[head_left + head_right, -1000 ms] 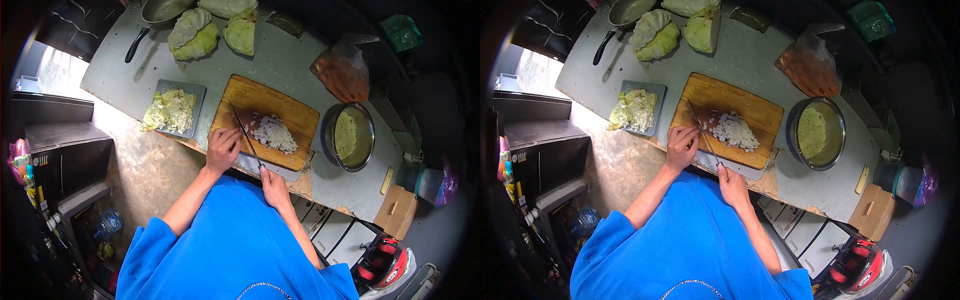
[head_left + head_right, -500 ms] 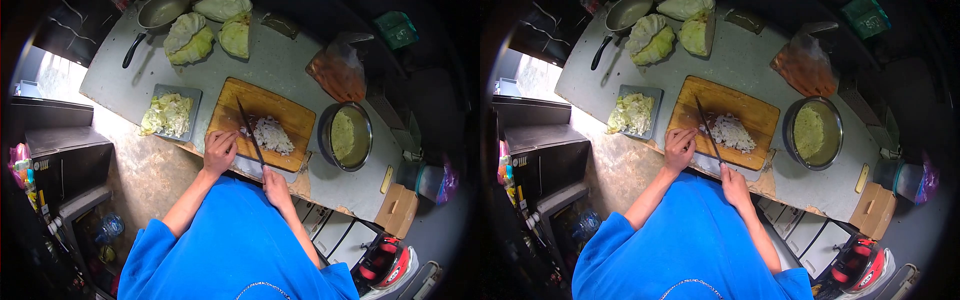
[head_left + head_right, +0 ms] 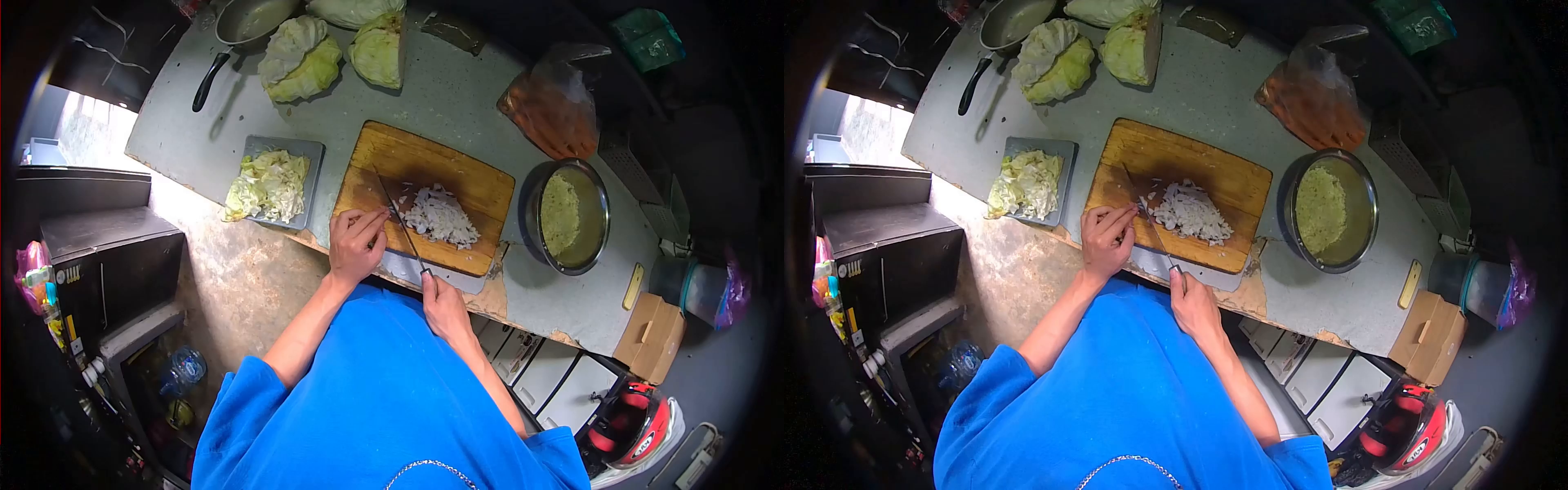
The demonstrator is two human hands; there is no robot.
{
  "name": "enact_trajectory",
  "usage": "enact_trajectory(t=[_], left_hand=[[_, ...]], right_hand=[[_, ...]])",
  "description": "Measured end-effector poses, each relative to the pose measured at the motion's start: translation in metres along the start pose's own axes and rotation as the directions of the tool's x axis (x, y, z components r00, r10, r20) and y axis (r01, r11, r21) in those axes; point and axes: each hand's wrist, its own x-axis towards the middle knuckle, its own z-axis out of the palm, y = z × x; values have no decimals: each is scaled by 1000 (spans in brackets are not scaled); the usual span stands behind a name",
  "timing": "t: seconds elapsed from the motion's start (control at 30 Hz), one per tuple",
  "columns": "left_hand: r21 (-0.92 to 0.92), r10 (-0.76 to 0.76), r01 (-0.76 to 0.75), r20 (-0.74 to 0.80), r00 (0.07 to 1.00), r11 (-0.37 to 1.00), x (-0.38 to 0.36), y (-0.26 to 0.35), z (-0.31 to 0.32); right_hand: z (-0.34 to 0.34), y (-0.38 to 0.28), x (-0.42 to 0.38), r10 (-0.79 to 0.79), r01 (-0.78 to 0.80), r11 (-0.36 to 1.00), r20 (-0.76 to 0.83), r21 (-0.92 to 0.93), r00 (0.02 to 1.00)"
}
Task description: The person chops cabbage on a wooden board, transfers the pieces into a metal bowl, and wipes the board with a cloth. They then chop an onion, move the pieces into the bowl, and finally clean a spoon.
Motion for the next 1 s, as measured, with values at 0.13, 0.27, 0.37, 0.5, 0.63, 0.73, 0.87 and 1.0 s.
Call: enact_trajectory(t=[0.13, 0.27, 0.37, 0.5, 0.63, 0.73, 0.87, 1.0], left_hand=[[17, 25, -25, 23, 999, 1000, 3, 1, 0], [38, 35, -37, 67, 997, 999, 3, 1, -2], [40, 34, -37, 58, 998, 999, 3, 2, -1], [39, 40, -42, 46, 998, 998, 2, 0, 0], [32, 38, -39, 32, 999, 999, 3, 2, 0], [36, 33, -34, 31, 999, 999, 3, 2, 0], [30, 20, -21, 37, 999, 999, 2, 1, 0], [29, 18, -18, 32, 999, 999, 3, 1, 0]], right_hand=[[6, 22, 14, -176, 179, 984, -93, 24, 980], [-22, 8, 9, 91, -303, 807, 401, 506, 912], [-20, 13, 10, 78, -279, 820, 384, 500, 920], [-10, 8, 7, -62, 44, 985, 105, 167, 993], [-9, 5, 5, -34, 27, 995, 69, 101, 997], [-9, 4, 5, -43, 38, 995, 55, 91, 998], [-11, 0, 5, -49, 46, 998, 55, 46, 997], [-10, -2, 5, -60, 59, 998, 48, 30, 997]])
